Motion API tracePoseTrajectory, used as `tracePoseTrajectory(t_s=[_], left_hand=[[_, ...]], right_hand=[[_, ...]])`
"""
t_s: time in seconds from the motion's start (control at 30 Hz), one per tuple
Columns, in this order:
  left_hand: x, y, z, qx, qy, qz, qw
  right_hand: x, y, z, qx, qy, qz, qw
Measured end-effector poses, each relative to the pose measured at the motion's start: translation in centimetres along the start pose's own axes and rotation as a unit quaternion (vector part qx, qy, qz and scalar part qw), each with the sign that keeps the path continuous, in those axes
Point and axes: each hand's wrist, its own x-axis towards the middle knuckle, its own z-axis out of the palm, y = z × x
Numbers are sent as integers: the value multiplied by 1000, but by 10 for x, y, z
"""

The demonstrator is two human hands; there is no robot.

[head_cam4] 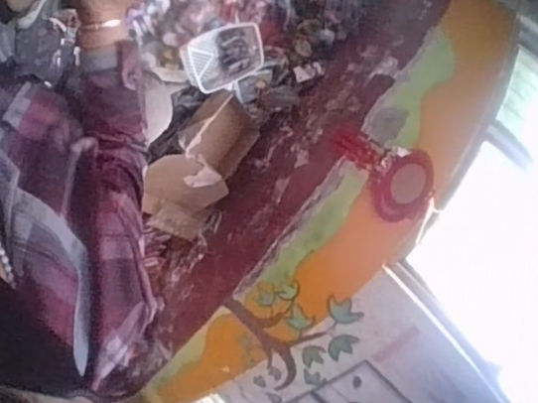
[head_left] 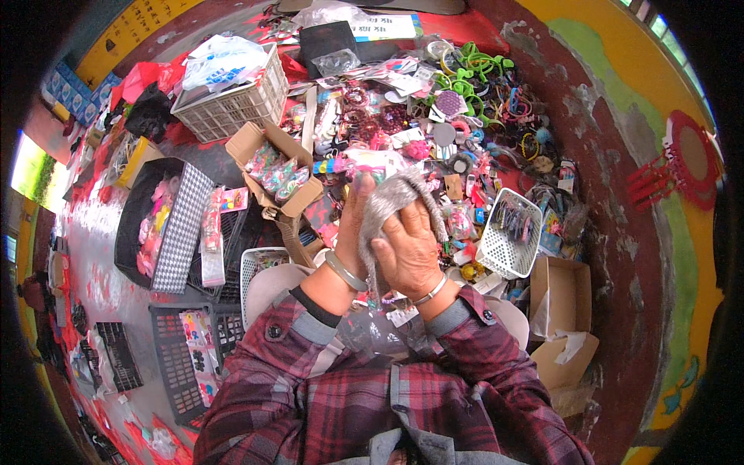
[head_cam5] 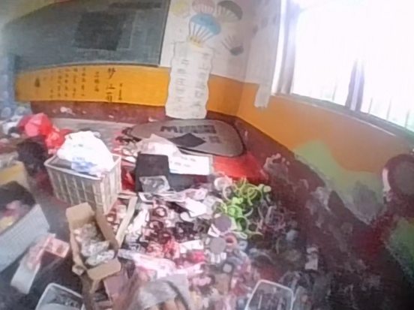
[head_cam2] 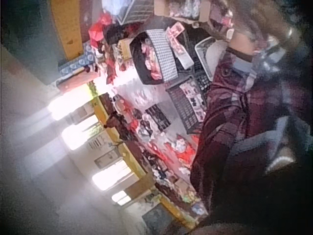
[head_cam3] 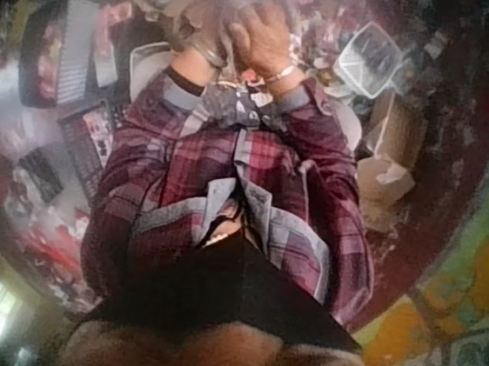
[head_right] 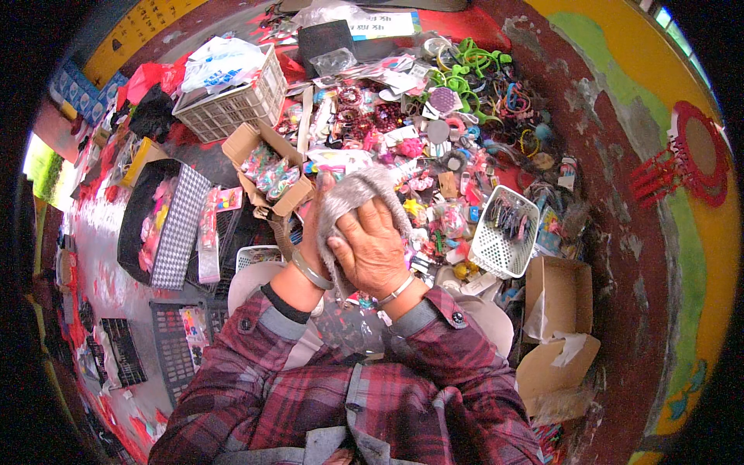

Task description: The person uses a cloth to wipe down small plastic bags filled with colorful items, handling them one at a time and placing some into a cardboard box.

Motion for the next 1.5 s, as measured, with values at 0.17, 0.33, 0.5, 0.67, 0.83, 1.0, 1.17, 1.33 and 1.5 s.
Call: tracePoseTrajectory(t_s=[0.17, 0.33, 0.5, 0.67, 0.83, 1.0, 1.17, 1.33, 1.5], left_hand=[[-6, -7, 12, 146, -42, 95, 984], [-17, -16, 13, 200, -124, 119, 965], [-13, -9, 17, -2, -152, 7, 988], [-9, -9, 25, 175, -109, 126, 970], [13, -9, 4, 572, 80, 375, 725], [-2, -13, 15, 381, 19, 184, 906], [-9, -18, 21, 197, -29, 51, 979], [-8, -36, 8, 127, 35, 4, 991], [-6, -29, 8, 171, -12, 17, 985]], right_hand=[[3, 20, 6, 274, 129, 151, 941], [17, 38, -18, 644, 127, 364, 661], [12, 43, -31, 613, 72, 451, 644], [-13, 77, -7, 550, 62, 430, 713], [6, 54, -16, 593, 126, 469, 643], [7, 63, -6, 573, 147, 388, 707], [0, 65, -6, 177, 74, 363, 912], [1, 54, -2, -52, 70, 278, 957], [-1, 67, -5, -98, 23, 260, 960]])
